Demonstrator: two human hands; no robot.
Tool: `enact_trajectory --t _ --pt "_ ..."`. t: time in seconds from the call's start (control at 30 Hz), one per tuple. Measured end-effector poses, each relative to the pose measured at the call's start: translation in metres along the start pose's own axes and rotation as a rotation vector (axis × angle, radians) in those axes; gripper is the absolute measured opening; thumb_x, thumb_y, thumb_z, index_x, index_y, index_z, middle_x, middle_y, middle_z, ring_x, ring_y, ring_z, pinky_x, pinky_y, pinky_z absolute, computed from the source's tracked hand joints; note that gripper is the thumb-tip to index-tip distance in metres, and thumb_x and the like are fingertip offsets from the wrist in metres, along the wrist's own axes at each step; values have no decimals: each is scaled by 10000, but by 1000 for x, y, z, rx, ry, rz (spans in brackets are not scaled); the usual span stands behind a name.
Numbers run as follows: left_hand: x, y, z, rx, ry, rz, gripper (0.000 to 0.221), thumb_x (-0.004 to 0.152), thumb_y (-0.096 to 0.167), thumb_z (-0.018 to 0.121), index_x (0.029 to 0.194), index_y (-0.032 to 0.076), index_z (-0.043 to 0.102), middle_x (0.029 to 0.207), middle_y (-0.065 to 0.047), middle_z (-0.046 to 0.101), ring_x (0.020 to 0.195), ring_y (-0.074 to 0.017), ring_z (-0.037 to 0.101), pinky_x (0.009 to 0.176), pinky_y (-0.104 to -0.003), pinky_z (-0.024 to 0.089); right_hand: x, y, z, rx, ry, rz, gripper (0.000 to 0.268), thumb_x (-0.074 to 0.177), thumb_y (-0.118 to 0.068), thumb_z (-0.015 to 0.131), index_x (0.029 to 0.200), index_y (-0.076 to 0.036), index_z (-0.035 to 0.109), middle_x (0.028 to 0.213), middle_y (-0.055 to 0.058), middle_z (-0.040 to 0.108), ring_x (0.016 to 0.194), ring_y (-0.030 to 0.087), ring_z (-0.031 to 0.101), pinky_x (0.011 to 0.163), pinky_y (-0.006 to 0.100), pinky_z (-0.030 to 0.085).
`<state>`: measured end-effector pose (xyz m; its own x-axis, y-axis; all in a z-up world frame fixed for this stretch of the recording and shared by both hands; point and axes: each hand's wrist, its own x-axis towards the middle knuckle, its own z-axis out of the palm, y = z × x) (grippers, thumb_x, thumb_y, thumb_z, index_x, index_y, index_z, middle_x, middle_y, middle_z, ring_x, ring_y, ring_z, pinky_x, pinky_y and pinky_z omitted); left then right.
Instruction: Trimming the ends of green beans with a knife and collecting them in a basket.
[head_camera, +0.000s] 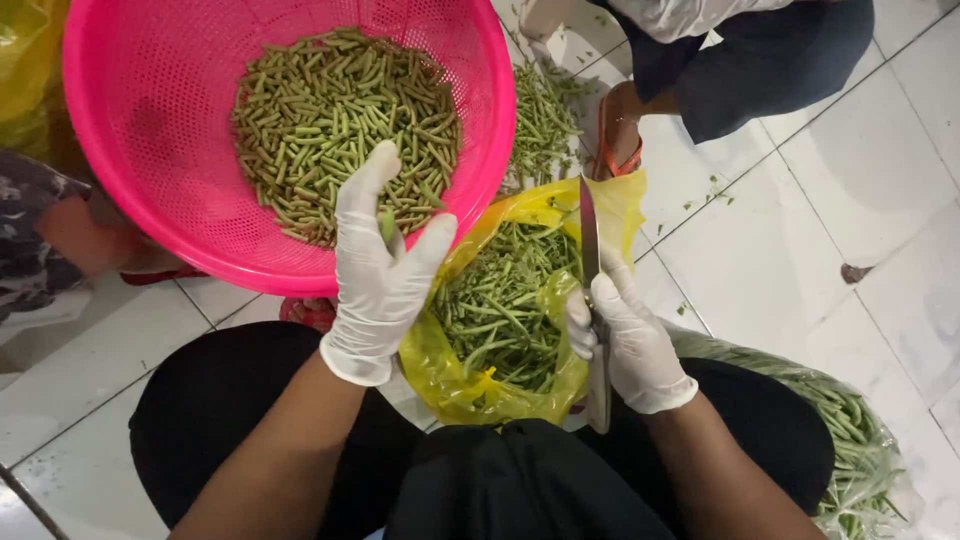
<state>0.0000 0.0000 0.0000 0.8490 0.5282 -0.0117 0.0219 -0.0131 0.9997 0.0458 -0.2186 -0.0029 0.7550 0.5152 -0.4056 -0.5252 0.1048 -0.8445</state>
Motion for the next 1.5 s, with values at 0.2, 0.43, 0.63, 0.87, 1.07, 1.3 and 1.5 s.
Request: enact_trajectory --t 0.2,0.43,0.63,0.87,1.07,1.3,1.5 --pt "-7 30 18 -322 -461 -483 866 808 699 296 1179 -64 473 535 40 375 467 -141 456 889 -423 447 -2 17 -9 -42 -108 -16 528 945 -315 424 1385 -33 351 627 -9 464 459 49 403 384 182 354" --pt "-25 -23 53 -344 -709 -625 851 821 696 233 1391 70 312 1069 -110 464 735 -134 425 645 -213 377 -13 20 14 -52 -62 35 458 886 -161 534 1323 -57 442 657 10 478 509 60 390 423 184 362" --pt "-29 -40 45 -61 -530 -353 859 675 230 796 1403 213 340 1204 -28 534 830 -116 527 680 -227 458 -7 20 -7 70 -13 34 368 916 -260 491 1256 -120 487 680 -19 515 503 28 359 432 169 305" --pt "-33 -36 42 128 -484 -199 216 821 262 670 1003 148 696 948 -40 690 917 -172 655 819 -289 519 -10 9 -2 63 -63 -31 395 934 -246 458 1297 -93 428 634 -15 401 489 51 384 425 183 369" --pt "-32 -33 41 257 -574 -60 171 867 273 613 972 165 693 896 -40 685 874 -193 667 793 -297 521 -5 25 -12 7 7 -74 302 921 -201 490 1195 -74 488 584 -26 325 469 61 328 425 186 330" --pt "-31 -31 41 151 -671 -160 220 869 180 589 1051 70 643 917 -155 680 867 -267 678 774 -336 544 -1 25 -17 46 38 16 182 947 -219 454 1078 -100 497 569 -12 353 436 69 320 385 207 291" --pt "-36 -34 37 -80 -597 -429 253 902 174 518 1104 61 620 843 -44 657 725 -92 561 725 -271 518 -5 23 -26 -17 -6 -87 243 934 -136 471 1149 -172 363 715 61 459 515 115 427 427 230 375"
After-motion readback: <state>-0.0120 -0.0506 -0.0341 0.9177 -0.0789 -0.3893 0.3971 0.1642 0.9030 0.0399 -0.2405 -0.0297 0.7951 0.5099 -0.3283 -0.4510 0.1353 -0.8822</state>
